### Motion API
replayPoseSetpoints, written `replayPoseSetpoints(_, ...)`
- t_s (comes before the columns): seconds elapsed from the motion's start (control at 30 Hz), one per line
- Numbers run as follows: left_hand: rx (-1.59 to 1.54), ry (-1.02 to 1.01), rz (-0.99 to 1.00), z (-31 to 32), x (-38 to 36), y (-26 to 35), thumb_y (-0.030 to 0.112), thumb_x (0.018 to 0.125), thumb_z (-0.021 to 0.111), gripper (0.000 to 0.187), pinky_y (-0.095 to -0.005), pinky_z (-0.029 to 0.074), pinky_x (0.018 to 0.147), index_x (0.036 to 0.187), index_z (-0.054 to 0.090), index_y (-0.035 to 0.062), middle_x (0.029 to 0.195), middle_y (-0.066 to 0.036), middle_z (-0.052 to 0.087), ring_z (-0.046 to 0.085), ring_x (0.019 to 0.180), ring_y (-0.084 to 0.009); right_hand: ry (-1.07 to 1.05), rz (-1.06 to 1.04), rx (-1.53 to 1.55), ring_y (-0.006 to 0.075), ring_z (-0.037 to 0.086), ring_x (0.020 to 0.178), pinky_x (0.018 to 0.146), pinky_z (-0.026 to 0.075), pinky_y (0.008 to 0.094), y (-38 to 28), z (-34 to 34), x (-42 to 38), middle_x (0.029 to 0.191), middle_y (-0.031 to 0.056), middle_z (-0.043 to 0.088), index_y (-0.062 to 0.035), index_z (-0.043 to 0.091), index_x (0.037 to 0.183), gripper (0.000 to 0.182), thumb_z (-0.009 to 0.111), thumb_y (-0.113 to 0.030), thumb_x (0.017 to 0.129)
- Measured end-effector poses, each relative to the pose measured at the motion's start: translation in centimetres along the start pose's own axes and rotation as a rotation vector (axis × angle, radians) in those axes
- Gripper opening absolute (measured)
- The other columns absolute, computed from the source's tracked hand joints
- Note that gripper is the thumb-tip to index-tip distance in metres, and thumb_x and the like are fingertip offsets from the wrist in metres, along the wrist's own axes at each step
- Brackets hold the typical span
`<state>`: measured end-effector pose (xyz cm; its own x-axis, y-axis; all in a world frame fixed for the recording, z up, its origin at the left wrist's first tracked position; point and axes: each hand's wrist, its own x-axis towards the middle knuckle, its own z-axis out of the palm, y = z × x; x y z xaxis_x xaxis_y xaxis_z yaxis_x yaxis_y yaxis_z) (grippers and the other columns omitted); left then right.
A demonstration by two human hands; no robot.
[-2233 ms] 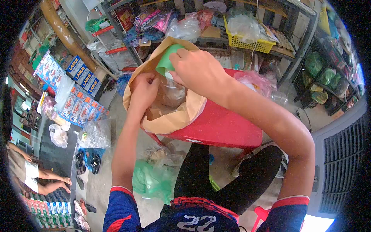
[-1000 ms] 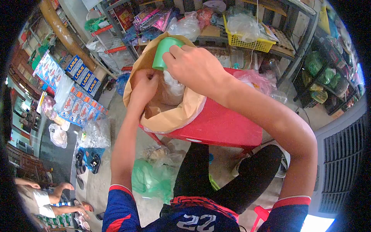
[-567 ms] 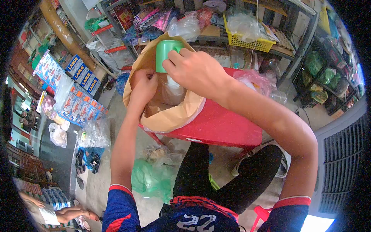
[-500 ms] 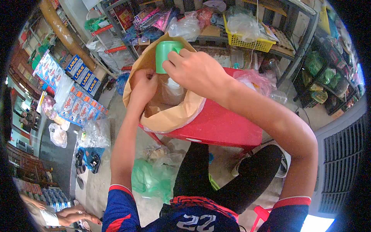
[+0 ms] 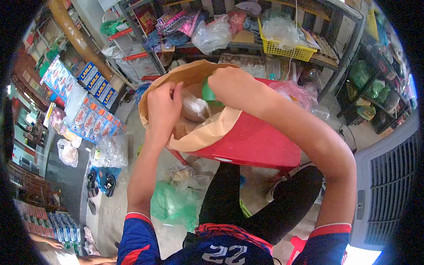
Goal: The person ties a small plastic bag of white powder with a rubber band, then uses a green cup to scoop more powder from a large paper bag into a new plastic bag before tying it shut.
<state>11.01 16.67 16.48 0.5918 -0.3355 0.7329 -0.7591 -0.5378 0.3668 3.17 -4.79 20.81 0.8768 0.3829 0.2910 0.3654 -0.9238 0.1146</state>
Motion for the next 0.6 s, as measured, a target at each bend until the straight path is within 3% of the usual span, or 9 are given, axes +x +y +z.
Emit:
replayPoseSetpoints(0.1,-0.050,0.059,-0.011,-0.2,0.6,0.1,0.017,0.097,0.070,0.030,-0.0425,0.048,0.055,0.078,0.067,-0.0061,0.066,-0.023,0.064,0.062,0.055,-0.0366,0.055,-0.006,0.012,0.0383,0.074,0.081,0.076,0.060,0.0461,0.5,0.5,0.1,0.083,0.0224,0.073,-0.0012,0.074,0.081,0.014,0.072,-0.014,0.082)
replayPoseSetpoints(0.2,-0.106,-0.067,-0.168,-1.1,1.4,0.8,0.019,0.097,0.071,0.031,-0.0402,0.049,0.056,0.078,0.068,-0.0061,0.066,-0.021,0.066,0.063,0.054,-0.0325,0.311,-0.023,0.149,0.0388,0.072,0.079,0.076,0.059,0.0476,-0.3,0.1,0.6,0.084,0.0220,0.073,-0.0013,0.074,0.080,0.020,0.072,-0.020,0.085)
replayPoseSetpoints(0.3,-0.116,-0.041,-0.148,-0.6,1.3,0.1,0.021,0.097,0.071,0.034,-0.0398,0.048,0.055,0.077,0.069,-0.0063,0.064,-0.020,0.065,0.061,0.053,-0.0307,0.244,0.095,0.452,0.0389,0.071,0.077,0.076,0.058,0.0487,-2.2,-1.9,0.1,0.083,0.0202,0.073,-0.0010,0.073,0.082,0.024,0.072,-0.025,0.087)
replayPoseSetpoints(0.4,-0.125,-0.064,-0.150,-0.3,1.1,0.1,0.023,0.097,0.071,0.035,-0.0399,0.048,0.055,0.077,0.069,-0.0066,0.064,-0.020,0.065,0.062,0.052,-0.0295,0.165,0.090,0.283,0.0388,0.071,0.078,0.076,0.058,0.0484,-3.4,-1.2,-0.5,0.080,0.0195,0.072,-0.0011,0.073,0.083,0.026,0.072,-0.027,0.087)
replayPoseSetpoints(0.6,-0.178,-0.067,-0.213,-0.1,1.1,0.0,0.023,0.097,0.070,0.035,-0.0404,0.048,0.055,0.078,0.070,-0.0067,0.063,-0.019,0.066,0.063,0.052,-0.0287,0.168,0.171,0.405,0.0394,0.072,0.078,0.074,0.058,0.0481,-3.4,0.0,-0.2,0.078,0.0204,0.071,-0.0030,0.074,0.080,0.019,0.071,-0.021,0.085)
